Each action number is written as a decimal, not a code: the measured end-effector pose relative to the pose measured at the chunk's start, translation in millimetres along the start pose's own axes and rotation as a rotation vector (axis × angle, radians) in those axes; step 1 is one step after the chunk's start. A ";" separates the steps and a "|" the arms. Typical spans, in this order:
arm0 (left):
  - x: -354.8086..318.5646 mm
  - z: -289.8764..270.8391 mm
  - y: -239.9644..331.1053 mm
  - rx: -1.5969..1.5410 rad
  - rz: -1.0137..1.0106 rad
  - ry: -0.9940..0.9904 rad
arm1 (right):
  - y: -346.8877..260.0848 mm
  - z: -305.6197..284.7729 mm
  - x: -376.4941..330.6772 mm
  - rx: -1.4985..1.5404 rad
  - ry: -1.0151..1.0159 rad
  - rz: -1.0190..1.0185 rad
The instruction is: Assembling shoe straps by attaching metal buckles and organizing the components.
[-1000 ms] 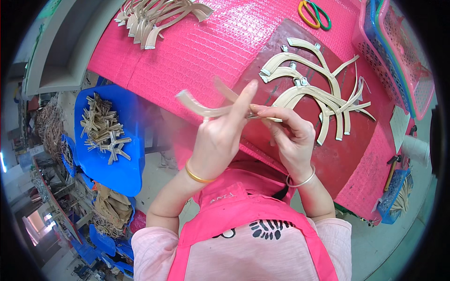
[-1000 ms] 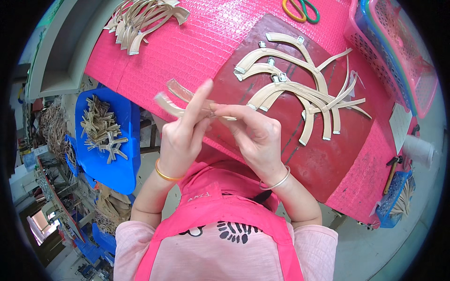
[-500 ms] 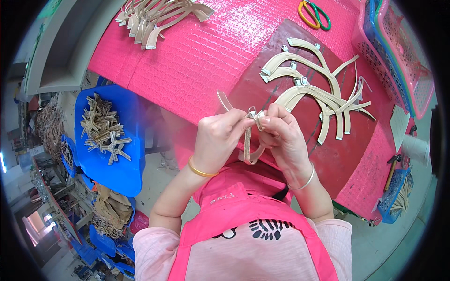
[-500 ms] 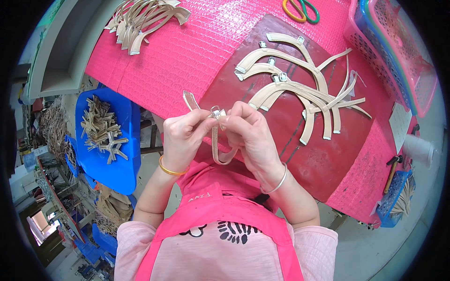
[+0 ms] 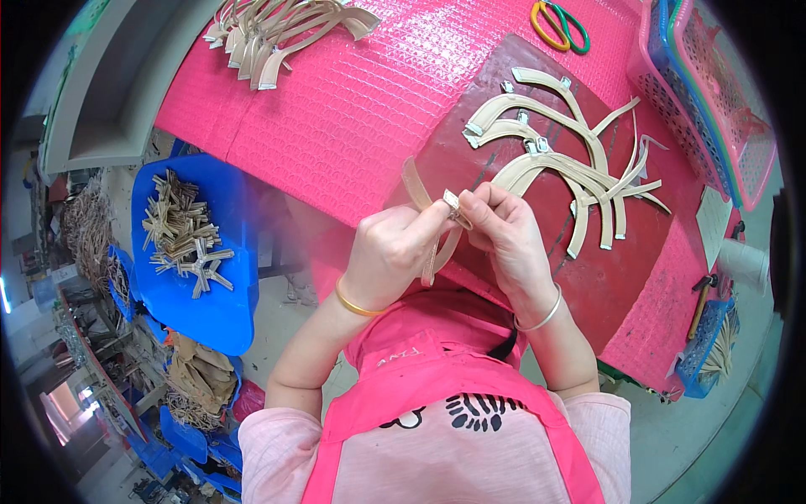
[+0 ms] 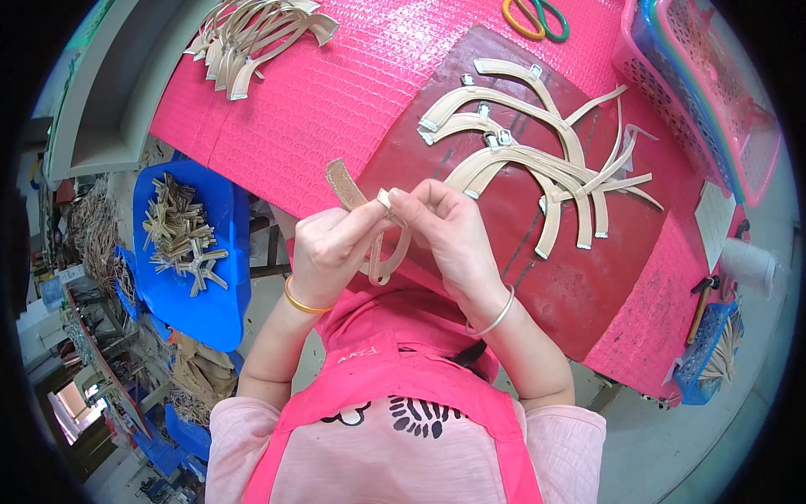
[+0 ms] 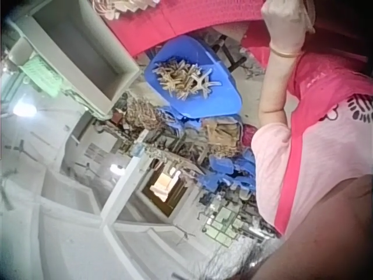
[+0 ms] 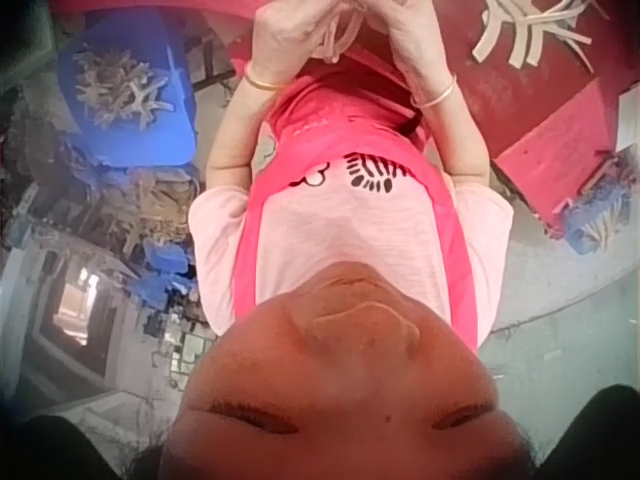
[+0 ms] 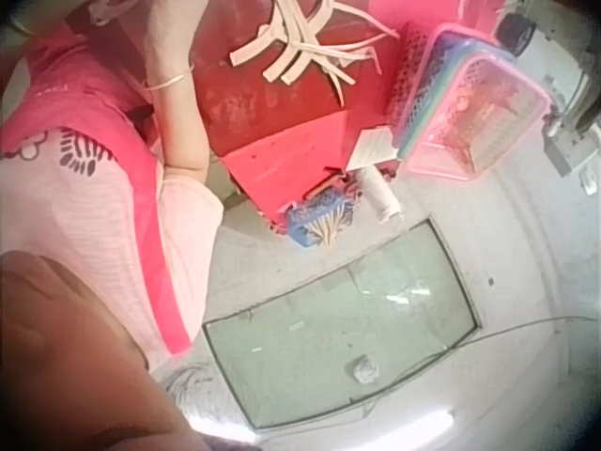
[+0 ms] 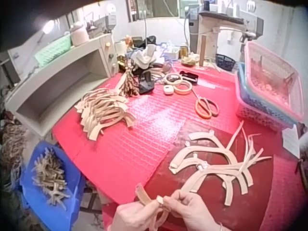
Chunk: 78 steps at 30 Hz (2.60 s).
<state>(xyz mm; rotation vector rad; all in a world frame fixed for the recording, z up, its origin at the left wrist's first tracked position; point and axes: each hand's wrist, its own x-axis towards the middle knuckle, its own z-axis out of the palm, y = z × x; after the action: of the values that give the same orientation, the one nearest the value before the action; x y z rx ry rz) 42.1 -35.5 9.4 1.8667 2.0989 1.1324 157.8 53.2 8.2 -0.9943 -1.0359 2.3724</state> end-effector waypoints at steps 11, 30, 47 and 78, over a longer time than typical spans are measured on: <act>5.7 -2.1 -24.2 0.042 0.061 0.037 | -15.2 21.0 75.7 -0.466 -0.162 -0.094; 132.5 -64.3 -199.2 0.781 -0.727 0.187 | -47.0 -62.0 34.5 -0.823 0.021 -0.248; 125.5 -43.7 -191.6 0.506 -0.730 0.411 | -117.4 -164.2 -10.1 -1.898 0.037 -0.585; 82.0 -12.5 -64.9 -0.350 -0.420 -0.572 | -40.2 -120.9 -97.0 -0.640 0.056 -0.968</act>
<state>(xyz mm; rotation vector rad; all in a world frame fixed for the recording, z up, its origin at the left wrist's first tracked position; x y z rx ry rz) -36.4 34.5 11.5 1.3018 1.7120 0.6982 314.1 84.0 24.4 -0.5074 -1.7817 1.2390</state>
